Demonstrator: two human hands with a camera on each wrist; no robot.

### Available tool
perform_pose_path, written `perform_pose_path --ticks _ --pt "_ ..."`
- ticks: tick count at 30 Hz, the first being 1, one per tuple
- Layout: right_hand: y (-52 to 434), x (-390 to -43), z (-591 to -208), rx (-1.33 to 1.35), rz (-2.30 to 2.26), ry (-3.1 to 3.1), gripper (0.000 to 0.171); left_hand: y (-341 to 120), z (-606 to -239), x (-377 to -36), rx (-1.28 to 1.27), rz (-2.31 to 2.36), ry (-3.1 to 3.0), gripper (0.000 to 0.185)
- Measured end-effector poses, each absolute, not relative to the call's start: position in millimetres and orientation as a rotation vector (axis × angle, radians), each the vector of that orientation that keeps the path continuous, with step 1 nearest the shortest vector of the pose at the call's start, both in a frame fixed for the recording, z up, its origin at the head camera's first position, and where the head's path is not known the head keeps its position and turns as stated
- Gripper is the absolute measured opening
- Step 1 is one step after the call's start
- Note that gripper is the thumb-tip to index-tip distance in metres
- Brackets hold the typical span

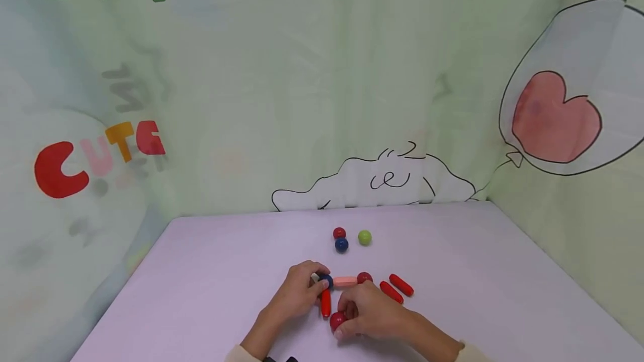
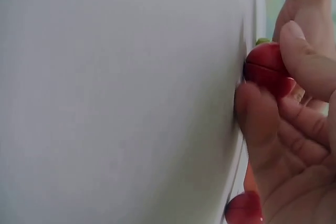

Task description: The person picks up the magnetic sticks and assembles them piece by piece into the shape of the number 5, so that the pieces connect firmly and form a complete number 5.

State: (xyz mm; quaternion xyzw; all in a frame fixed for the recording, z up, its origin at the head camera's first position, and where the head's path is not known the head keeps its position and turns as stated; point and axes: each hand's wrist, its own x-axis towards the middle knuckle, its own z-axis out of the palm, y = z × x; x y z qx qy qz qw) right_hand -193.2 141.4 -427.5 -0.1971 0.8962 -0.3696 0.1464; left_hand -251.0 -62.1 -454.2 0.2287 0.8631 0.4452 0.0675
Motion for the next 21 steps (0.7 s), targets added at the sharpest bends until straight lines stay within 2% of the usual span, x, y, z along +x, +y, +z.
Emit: perform_pose_path --ticks 13,21 --pt "129.2 -187.8 -435.6 -0.558 -1.014 2.620 0.024 -65.5 -456.0 -249.7 0.706 1.354 2.590 0.023" --pt "124.2 -185.6 -434.6 -0.590 -1.029 2.637 0.029 -66.0 -455.3 -250.6 0.685 1.362 2.577 0.023"
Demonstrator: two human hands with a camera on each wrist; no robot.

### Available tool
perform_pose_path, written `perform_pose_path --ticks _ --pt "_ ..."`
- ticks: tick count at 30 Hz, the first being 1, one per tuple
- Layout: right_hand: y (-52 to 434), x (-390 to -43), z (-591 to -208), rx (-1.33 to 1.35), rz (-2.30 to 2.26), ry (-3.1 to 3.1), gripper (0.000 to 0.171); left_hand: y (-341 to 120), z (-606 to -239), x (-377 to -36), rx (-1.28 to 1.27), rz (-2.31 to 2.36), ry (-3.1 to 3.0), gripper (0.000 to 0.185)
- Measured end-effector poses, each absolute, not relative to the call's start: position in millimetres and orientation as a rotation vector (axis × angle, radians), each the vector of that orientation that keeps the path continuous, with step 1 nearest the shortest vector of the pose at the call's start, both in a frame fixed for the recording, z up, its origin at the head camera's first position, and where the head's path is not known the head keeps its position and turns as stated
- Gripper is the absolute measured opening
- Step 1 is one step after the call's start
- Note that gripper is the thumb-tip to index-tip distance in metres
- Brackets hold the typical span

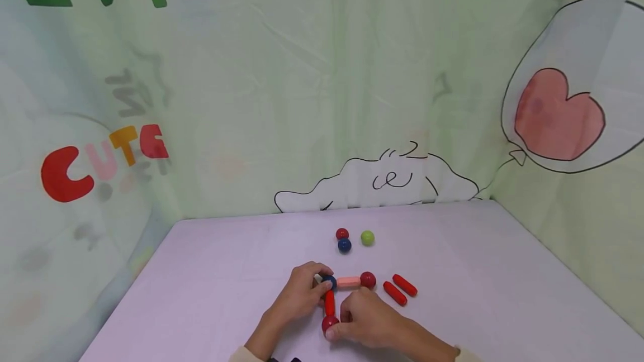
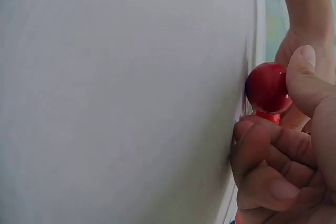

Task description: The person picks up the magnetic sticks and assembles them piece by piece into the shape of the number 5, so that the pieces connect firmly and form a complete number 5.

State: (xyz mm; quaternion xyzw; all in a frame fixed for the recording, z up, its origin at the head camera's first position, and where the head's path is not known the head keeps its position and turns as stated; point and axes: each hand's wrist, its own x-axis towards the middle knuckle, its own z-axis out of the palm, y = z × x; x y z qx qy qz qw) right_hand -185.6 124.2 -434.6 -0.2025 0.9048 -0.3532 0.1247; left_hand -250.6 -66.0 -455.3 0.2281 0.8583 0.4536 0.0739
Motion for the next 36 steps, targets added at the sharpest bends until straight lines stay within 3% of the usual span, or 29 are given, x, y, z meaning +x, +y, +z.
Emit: perform_pose_path --ticks 8,17,36 --pt "137.0 -189.1 -424.4 -0.517 -0.953 2.712 0.026 -65.7 -456.0 -250.8 0.667 1.378 2.562 0.024" --pt "166.8 -193.8 -404.8 -0.337 -0.903 2.862 0.002 -61.9 -454.8 -248.7 0.603 1.340 2.592 0.028" --pt "220.8 -203.3 -415.1 -0.199 -0.784 2.962 0.013 -58.6 -453.9 -248.9 0.640 1.218 2.729 0.027"
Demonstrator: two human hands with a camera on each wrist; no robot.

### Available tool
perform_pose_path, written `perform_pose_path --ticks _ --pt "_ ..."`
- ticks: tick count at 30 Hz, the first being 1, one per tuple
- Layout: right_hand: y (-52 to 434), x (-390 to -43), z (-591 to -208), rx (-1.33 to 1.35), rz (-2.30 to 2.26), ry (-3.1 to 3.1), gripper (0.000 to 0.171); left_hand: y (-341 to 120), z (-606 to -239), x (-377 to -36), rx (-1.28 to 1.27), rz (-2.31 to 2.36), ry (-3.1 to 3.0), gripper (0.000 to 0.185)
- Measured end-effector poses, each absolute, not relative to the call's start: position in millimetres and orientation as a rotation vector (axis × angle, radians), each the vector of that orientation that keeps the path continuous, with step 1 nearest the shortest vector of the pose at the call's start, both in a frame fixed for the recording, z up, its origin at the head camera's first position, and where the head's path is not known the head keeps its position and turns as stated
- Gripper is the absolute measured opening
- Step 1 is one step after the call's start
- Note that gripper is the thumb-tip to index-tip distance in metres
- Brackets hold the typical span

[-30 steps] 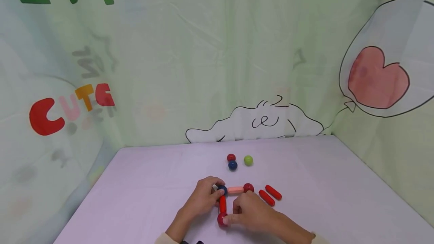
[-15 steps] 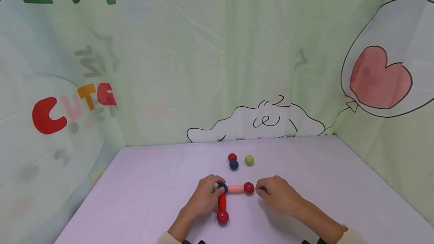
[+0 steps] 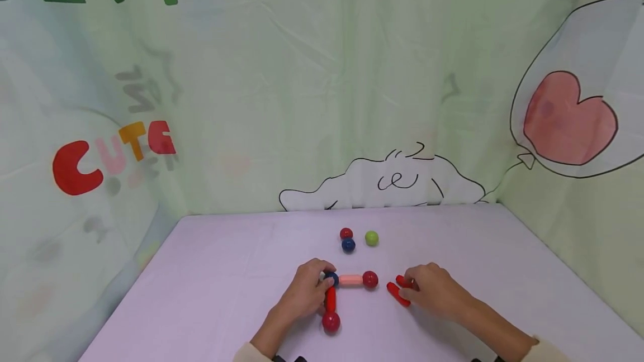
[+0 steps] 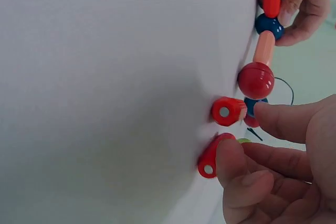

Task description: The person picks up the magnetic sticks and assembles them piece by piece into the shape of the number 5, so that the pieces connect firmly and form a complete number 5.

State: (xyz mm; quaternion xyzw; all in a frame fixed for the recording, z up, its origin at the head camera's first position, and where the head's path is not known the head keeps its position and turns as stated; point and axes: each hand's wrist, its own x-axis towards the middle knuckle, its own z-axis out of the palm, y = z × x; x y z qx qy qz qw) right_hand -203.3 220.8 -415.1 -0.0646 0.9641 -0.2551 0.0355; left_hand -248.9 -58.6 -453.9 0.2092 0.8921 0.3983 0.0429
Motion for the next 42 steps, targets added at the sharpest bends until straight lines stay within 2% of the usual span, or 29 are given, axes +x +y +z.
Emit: perform_pose_path --ticks 6,17,27,33,38,42 --pt "215.5 -203.9 -422.1 -0.188 -0.702 2.949 0.018 -58.4 -454.8 -248.3 0.634 1.241 2.707 0.027" --pt "209.1 -202.3 -422.4 -0.198 -0.664 2.947 0.009 -57.8 -452.8 -246.1 0.591 1.272 2.670 0.027" --pt "204.4 -202.2 -418.1 -0.257 -0.707 2.932 0.013 -58.0 -452.6 -246.4 0.545 1.350 2.592 0.027" --pt "200.8 -202.3 -419.2 -0.393 -0.807 2.860 0.020 -58.2 -454.2 -247.4 0.525 1.388 2.546 0.027" --pt "194.6 -199.5 -418.8 -0.576 -0.882 2.801 0.021 -57.8 -456.1 -247.8 0.533 1.397 2.541 0.027" --pt "187.3 -197.6 -415.9 -0.595 -0.894 2.771 0.019 -57.4 -456.4 -246.9 0.532 1.404 2.534 0.028"
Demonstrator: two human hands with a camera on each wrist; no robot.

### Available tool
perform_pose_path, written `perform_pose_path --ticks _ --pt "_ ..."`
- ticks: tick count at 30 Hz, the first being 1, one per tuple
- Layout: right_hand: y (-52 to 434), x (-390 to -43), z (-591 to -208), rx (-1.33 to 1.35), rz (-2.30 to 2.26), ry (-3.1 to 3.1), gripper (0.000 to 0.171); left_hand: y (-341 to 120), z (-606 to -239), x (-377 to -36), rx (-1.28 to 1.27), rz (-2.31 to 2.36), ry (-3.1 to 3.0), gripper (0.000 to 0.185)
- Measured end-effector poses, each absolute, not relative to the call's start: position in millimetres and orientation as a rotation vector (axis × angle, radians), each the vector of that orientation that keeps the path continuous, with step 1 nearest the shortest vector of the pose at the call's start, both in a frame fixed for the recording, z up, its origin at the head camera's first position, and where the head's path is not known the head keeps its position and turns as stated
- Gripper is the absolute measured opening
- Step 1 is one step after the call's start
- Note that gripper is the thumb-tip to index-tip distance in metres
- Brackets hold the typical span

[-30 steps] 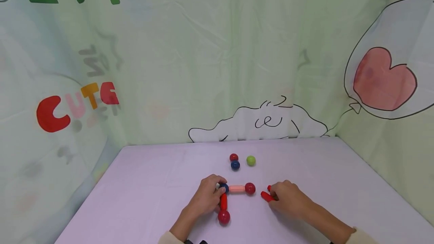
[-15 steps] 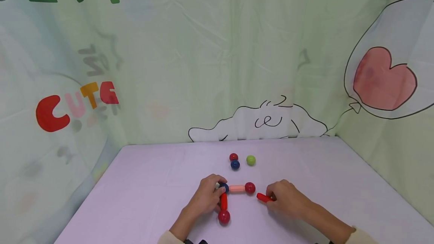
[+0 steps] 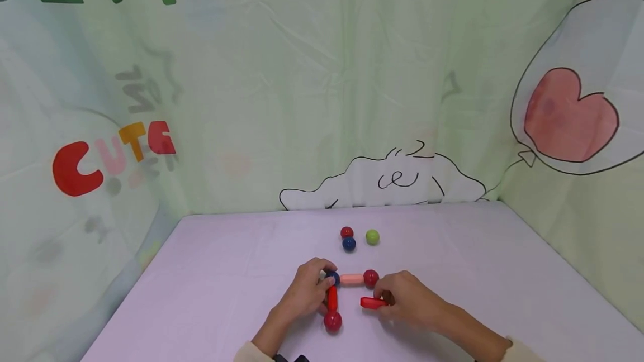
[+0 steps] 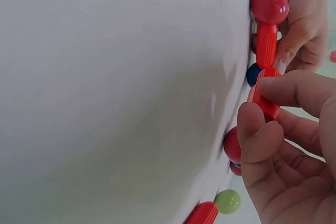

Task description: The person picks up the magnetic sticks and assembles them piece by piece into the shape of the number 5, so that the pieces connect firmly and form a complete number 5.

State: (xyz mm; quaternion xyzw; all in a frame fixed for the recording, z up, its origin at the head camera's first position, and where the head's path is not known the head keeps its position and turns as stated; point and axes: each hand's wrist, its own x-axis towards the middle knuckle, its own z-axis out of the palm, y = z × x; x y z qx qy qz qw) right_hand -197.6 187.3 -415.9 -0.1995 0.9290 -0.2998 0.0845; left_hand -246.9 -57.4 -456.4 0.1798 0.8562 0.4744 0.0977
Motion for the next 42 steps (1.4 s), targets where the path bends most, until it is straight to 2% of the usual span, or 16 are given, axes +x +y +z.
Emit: perform_pose_path --ticks 7,42 --pt "178.9 -196.6 -415.9 -0.537 -0.877 2.743 0.020 -57.2 -456.1 -245.3 0.508 1.428 2.510 0.028" --pt "161.4 -192.6 -419.0 -0.671 -0.861 2.621 0.017 -56.7 -454.6 -244.9 0.530 1.421 2.538 0.028"
